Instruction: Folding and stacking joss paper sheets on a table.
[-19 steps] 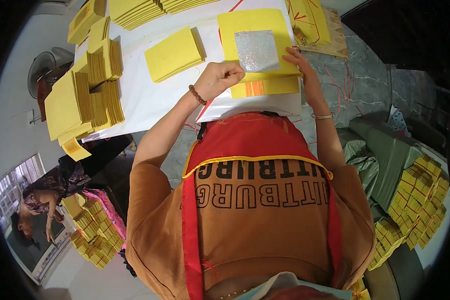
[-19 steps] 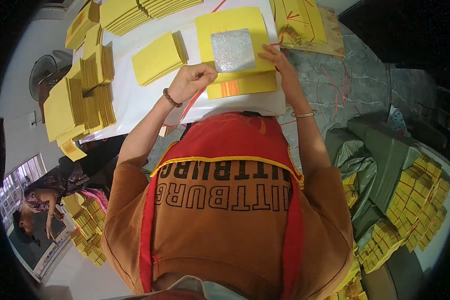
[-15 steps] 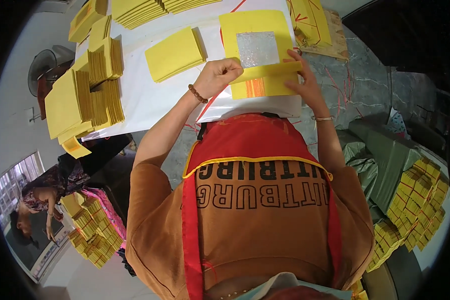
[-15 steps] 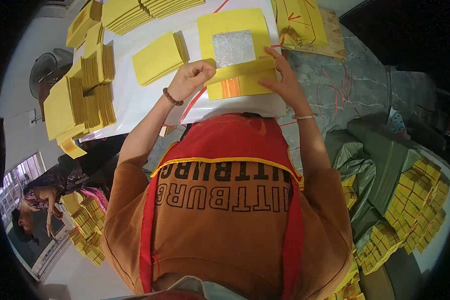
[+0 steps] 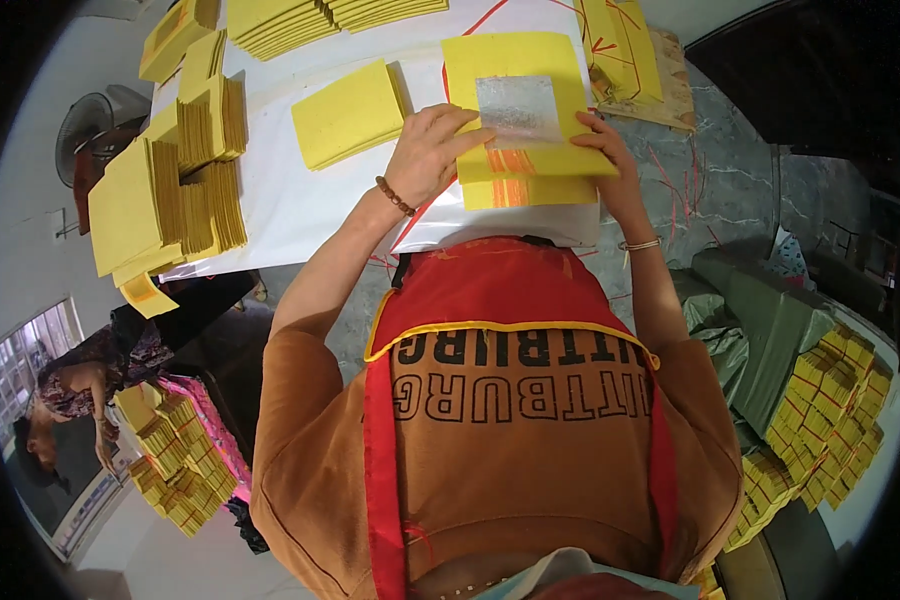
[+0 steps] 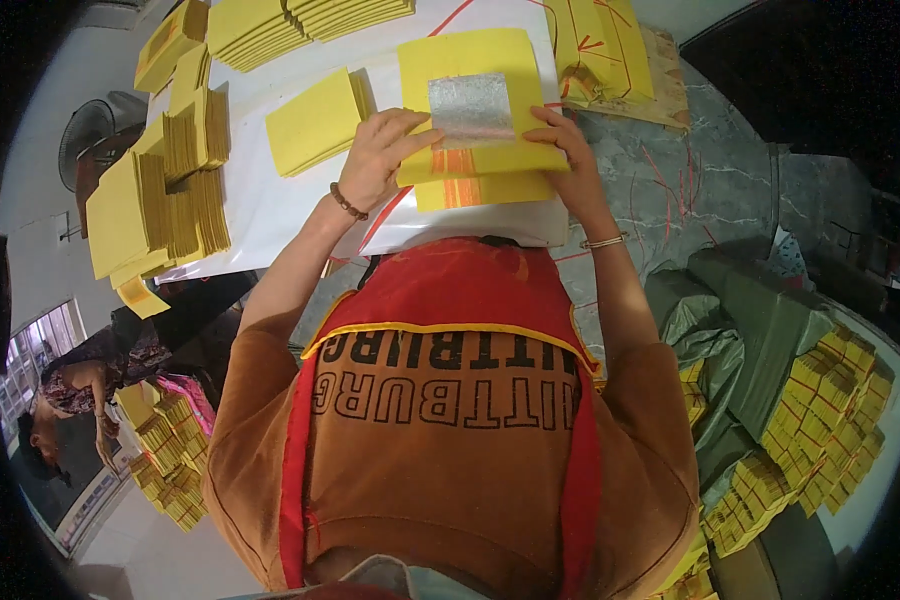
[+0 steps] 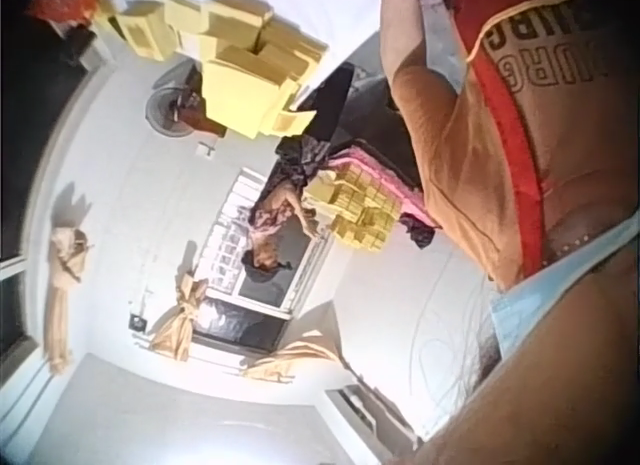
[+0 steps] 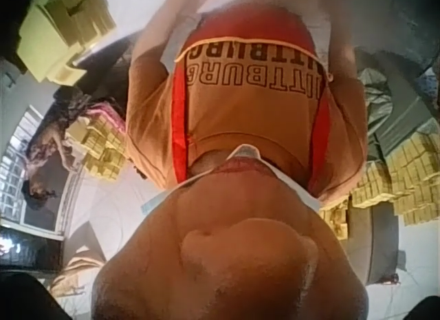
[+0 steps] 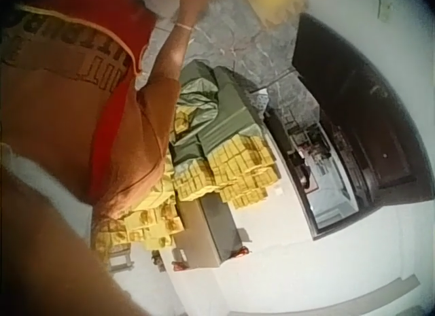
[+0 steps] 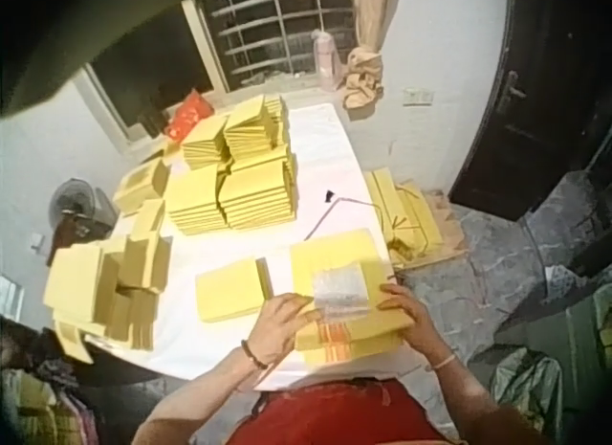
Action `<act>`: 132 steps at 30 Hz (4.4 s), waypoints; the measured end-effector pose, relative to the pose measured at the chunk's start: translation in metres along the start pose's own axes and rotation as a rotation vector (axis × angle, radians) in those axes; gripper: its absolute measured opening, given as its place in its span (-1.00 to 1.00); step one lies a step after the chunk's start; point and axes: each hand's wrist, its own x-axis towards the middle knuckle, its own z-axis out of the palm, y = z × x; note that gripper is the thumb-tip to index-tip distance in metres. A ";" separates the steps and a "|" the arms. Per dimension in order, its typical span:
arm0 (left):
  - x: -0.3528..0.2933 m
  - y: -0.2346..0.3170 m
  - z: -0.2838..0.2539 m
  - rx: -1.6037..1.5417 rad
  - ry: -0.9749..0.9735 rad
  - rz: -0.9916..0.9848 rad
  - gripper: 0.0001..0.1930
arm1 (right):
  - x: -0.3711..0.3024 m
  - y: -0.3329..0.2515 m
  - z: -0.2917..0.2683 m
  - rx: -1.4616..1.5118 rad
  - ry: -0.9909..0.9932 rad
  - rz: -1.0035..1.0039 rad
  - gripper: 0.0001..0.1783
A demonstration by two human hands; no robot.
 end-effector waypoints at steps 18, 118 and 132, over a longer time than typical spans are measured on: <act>-0.002 0.028 0.008 -0.618 0.170 -0.707 -0.80 | 0.016 -0.035 0.007 0.063 -0.076 0.400 -0.58; -0.096 -0.091 -0.002 0.417 -0.155 -0.475 -0.28 | 0.002 -0.023 0.015 -0.046 0.147 0.184 -0.71; -0.046 -0.048 -0.038 0.077 -0.011 -0.315 -0.37 | -0.001 -0.023 0.013 -0.198 0.098 0.120 -0.70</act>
